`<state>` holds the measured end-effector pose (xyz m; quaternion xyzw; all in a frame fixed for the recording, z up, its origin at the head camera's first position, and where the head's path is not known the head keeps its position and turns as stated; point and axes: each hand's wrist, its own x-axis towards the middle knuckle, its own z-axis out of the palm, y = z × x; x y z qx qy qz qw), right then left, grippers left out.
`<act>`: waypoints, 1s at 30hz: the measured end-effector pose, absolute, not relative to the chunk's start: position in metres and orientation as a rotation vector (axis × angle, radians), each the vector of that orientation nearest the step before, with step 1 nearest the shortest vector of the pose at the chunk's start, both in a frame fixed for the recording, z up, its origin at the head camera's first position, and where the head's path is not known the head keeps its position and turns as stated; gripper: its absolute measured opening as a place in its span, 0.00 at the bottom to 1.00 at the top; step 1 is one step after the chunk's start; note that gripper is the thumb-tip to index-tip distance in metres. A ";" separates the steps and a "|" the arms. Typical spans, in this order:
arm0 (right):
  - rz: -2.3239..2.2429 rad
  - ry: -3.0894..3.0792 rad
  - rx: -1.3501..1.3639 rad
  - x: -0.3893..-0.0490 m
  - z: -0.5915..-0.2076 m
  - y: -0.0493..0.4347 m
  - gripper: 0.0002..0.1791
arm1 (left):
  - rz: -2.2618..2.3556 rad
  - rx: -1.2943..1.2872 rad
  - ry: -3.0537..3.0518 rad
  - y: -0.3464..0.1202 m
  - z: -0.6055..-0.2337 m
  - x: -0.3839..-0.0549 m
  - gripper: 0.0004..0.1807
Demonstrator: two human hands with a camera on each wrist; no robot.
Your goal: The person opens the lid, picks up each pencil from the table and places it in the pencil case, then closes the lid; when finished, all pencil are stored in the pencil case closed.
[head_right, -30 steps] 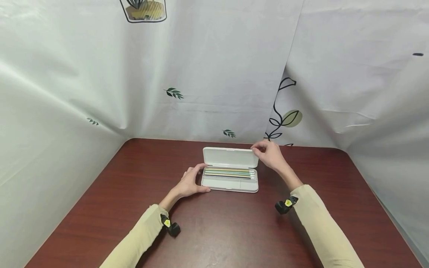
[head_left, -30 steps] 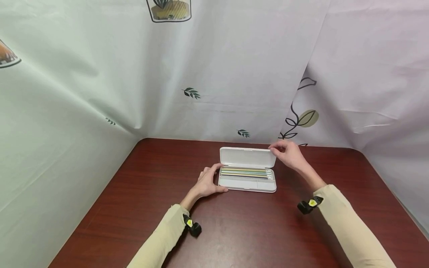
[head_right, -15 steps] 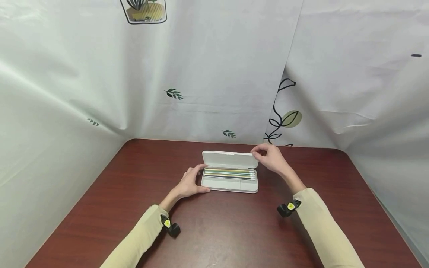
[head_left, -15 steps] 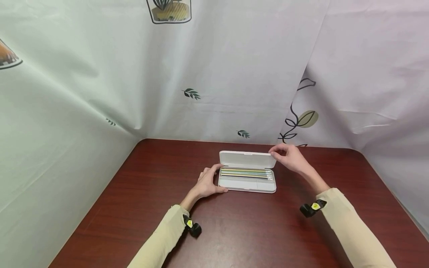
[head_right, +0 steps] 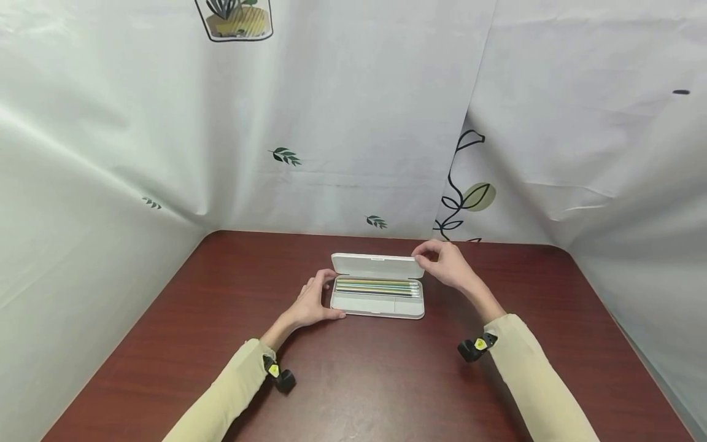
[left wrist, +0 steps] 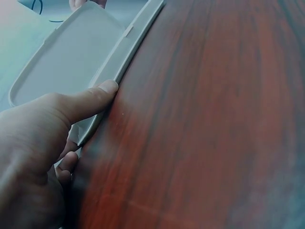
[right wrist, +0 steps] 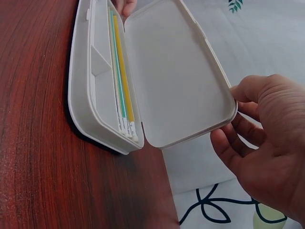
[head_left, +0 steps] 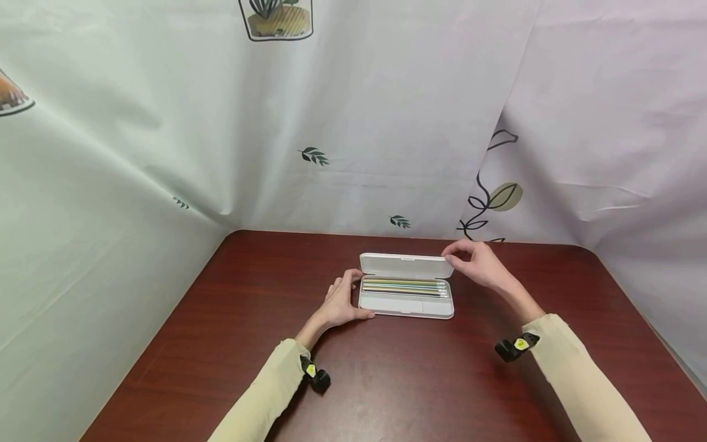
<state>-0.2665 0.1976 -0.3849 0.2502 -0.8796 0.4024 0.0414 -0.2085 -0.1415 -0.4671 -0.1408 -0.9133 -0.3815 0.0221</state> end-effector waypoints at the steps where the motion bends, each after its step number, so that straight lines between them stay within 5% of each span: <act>1: 1.235 -2.691 0.768 -0.266 -0.385 0.198 0.05 | -1.187 -0.439 -2.830 -0.141 -0.467 -0.208 0.50; 8: 1.229 -2.672 0.810 -0.265 -0.388 0.200 0.05 | -1.320 -0.488 -2.794 -0.146 -0.464 -0.209 0.49; 20: 1.221 -2.593 0.910 -0.262 -0.390 0.202 0.05 | -1.502 -0.537 -2.350 -0.146 -0.430 -0.224 0.15; 30: 1.200 -2.598 0.955 -0.259 -0.391 0.202 0.06 | -1.518 -0.661 -2.348 -0.131 -0.393 -0.222 0.10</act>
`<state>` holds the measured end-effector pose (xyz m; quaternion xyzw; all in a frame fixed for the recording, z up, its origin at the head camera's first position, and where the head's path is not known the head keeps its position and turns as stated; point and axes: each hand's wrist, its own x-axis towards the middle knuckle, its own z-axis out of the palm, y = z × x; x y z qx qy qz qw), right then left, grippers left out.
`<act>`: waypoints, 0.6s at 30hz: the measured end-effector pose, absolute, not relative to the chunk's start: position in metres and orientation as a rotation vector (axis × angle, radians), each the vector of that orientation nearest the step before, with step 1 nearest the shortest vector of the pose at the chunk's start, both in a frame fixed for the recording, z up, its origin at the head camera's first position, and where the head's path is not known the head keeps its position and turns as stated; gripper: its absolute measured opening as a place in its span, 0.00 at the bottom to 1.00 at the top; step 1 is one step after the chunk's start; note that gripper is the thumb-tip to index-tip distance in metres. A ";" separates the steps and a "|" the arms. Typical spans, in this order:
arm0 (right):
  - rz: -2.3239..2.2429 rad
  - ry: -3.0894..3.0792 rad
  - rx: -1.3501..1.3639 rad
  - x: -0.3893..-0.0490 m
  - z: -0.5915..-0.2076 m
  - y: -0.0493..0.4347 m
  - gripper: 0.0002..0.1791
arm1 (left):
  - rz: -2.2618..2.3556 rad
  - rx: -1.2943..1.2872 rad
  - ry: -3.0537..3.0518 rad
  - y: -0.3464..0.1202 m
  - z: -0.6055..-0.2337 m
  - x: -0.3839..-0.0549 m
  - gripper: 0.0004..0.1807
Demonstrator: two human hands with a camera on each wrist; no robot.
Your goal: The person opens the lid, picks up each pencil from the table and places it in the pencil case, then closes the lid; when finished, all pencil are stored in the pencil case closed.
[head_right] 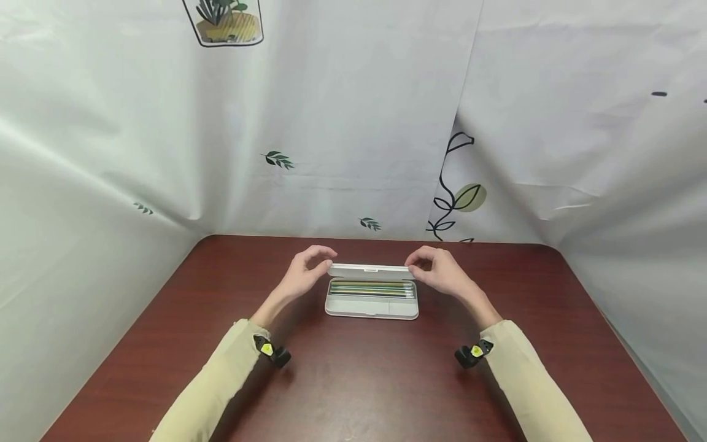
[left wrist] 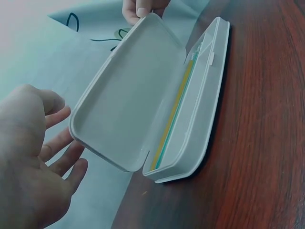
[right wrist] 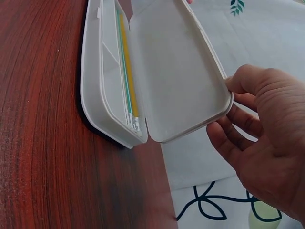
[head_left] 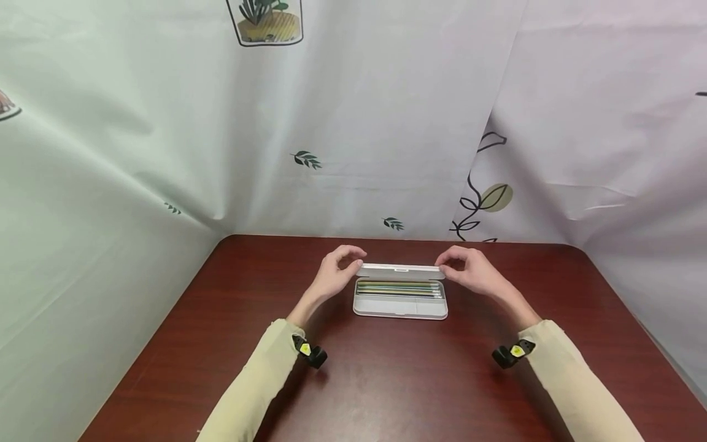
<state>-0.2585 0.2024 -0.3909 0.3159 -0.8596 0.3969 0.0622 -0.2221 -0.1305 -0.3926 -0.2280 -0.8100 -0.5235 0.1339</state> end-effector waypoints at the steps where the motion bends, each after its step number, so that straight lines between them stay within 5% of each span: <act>1: 1.198 -2.599 0.958 -0.258 -0.391 0.202 0.06 | -1.529 -0.666 -2.362 -0.130 -0.389 -0.219 0.09; 18: 1.164 -2.663 0.998 -0.252 -0.388 0.203 0.09 | -1.563 -0.690 -2.514 -0.129 -0.385 -0.213 0.08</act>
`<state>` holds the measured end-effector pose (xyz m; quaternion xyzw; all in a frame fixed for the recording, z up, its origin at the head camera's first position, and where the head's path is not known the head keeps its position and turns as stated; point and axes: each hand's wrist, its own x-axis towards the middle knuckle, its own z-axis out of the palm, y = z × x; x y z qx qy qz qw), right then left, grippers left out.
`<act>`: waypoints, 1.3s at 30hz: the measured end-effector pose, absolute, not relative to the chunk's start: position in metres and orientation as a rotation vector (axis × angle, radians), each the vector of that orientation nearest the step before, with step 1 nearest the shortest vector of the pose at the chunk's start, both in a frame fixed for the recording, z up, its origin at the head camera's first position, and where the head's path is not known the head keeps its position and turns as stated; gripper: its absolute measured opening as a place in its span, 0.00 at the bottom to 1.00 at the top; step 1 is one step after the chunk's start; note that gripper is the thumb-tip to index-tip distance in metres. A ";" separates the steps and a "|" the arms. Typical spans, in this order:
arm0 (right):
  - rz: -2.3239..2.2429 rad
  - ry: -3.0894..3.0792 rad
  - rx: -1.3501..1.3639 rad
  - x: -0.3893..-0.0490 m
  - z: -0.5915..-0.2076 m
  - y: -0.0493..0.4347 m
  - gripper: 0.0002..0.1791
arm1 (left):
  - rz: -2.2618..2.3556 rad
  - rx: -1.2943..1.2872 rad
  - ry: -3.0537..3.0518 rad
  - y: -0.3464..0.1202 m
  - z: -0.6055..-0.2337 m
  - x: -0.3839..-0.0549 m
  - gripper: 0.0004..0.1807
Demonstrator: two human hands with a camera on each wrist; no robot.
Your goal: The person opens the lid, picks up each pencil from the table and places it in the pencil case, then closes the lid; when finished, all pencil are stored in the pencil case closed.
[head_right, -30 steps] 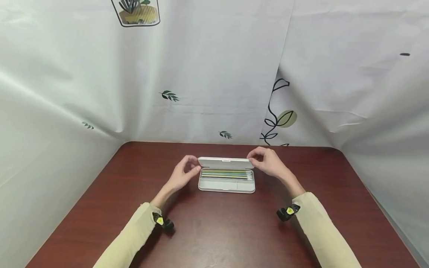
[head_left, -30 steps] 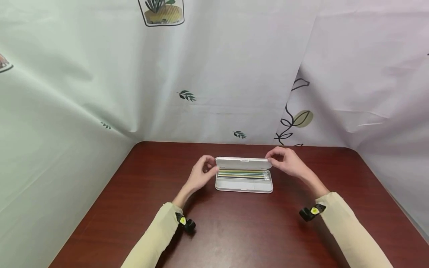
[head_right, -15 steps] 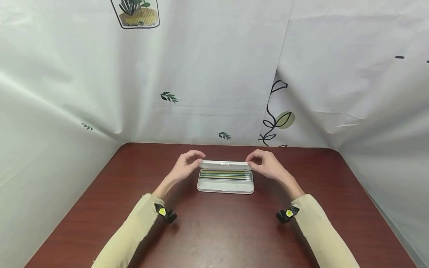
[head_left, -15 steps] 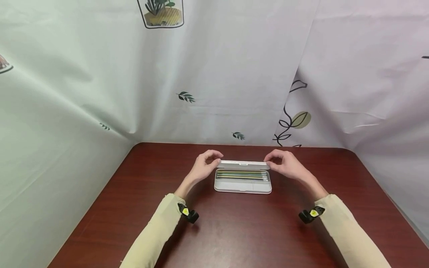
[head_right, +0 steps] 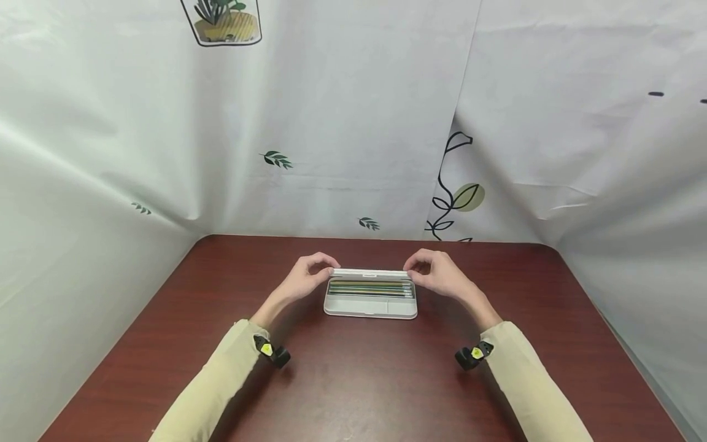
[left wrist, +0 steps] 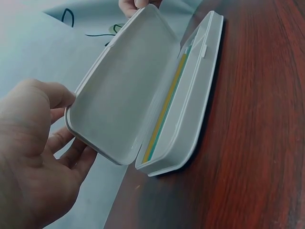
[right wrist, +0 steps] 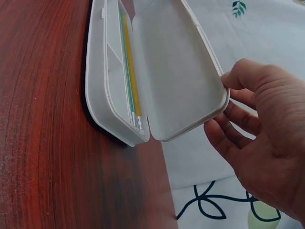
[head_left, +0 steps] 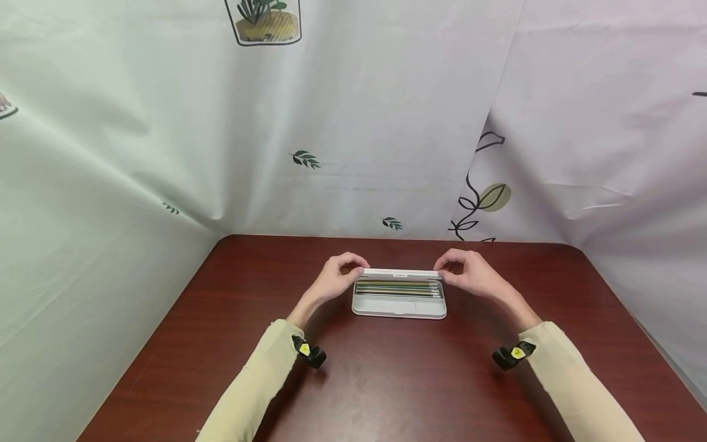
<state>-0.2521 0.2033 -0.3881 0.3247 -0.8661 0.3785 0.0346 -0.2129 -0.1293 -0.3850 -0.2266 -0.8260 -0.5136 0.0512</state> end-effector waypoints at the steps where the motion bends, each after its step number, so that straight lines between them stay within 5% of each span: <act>1: 1.162 -2.665 1.002 -0.252 -0.388 0.204 0.09 | -1.550 -0.697 -2.514 -0.131 -0.390 -0.216 0.08; 8: 1.147 -2.605 1.090 -0.248 -0.394 0.205 0.11 | -1.533 -0.808 -2.484 -0.139 -0.419 -0.228 0.09; 39: 0.963 -2.590 1.123 -0.219 -0.424 0.203 0.14 | -1.096 -1.037 -2.467 -0.143 -0.443 -0.210 0.13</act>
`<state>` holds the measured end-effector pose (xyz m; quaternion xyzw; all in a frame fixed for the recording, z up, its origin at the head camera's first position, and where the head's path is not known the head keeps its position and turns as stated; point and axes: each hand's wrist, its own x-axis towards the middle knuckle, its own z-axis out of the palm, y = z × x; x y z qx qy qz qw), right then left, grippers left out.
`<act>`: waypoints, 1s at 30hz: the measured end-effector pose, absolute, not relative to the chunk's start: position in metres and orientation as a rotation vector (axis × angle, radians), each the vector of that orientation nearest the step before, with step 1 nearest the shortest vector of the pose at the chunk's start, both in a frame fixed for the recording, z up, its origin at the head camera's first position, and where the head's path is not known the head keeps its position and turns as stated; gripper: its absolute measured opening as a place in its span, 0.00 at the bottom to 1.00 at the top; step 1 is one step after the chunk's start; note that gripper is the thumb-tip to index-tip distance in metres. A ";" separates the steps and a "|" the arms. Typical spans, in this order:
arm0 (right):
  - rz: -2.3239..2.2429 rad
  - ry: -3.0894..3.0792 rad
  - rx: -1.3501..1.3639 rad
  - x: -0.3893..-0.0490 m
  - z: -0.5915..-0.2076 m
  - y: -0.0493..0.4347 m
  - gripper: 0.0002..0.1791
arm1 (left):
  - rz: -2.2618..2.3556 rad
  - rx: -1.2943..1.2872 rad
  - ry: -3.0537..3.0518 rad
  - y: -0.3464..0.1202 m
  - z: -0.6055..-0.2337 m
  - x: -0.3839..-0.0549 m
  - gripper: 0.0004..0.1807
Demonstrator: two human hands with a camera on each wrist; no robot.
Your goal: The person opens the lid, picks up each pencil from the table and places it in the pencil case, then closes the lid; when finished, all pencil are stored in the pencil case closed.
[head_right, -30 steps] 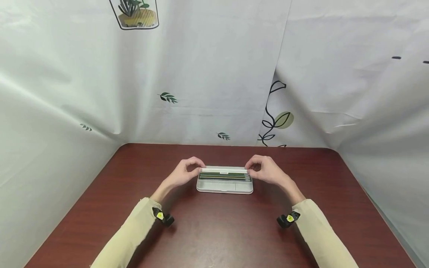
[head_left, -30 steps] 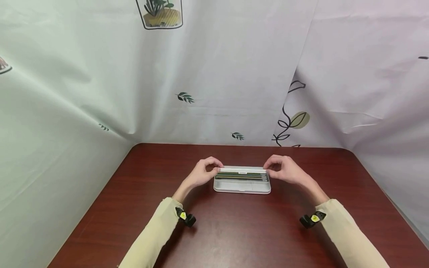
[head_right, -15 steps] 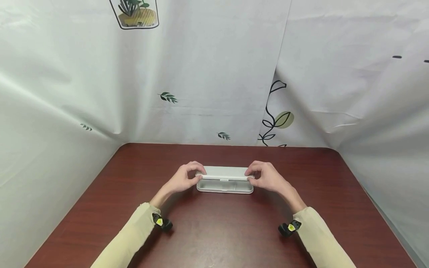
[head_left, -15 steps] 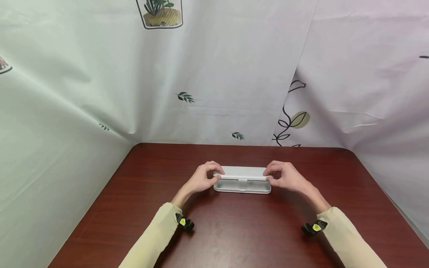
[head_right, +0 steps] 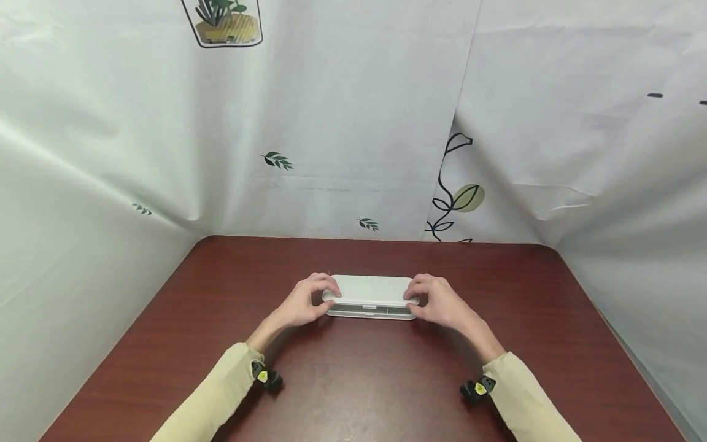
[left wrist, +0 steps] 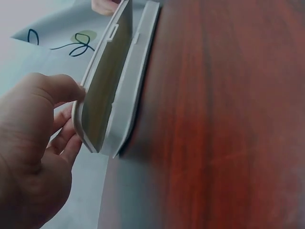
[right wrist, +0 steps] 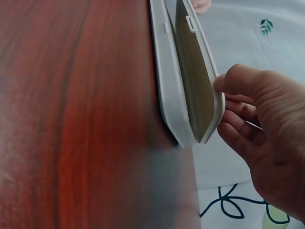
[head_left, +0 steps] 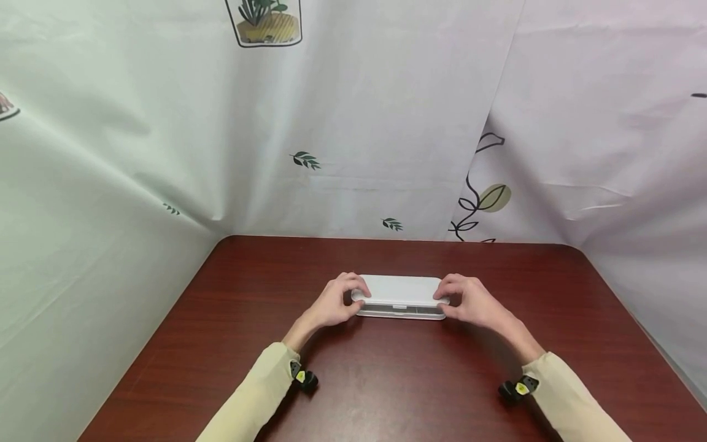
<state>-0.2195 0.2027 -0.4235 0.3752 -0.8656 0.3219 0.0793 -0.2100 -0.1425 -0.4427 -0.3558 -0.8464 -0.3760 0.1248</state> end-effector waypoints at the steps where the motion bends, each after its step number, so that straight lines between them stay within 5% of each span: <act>1: 0.962 -2.589 1.125 -0.219 -0.424 0.203 0.13 | -1.090 -1.039 -2.465 -0.142 -0.444 -0.209 0.13; 30: 0.903 -2.492 1.205 -0.216 -0.436 0.201 0.12 | -0.981 -1.063 -2.476 -0.138 -0.446 -0.203 0.11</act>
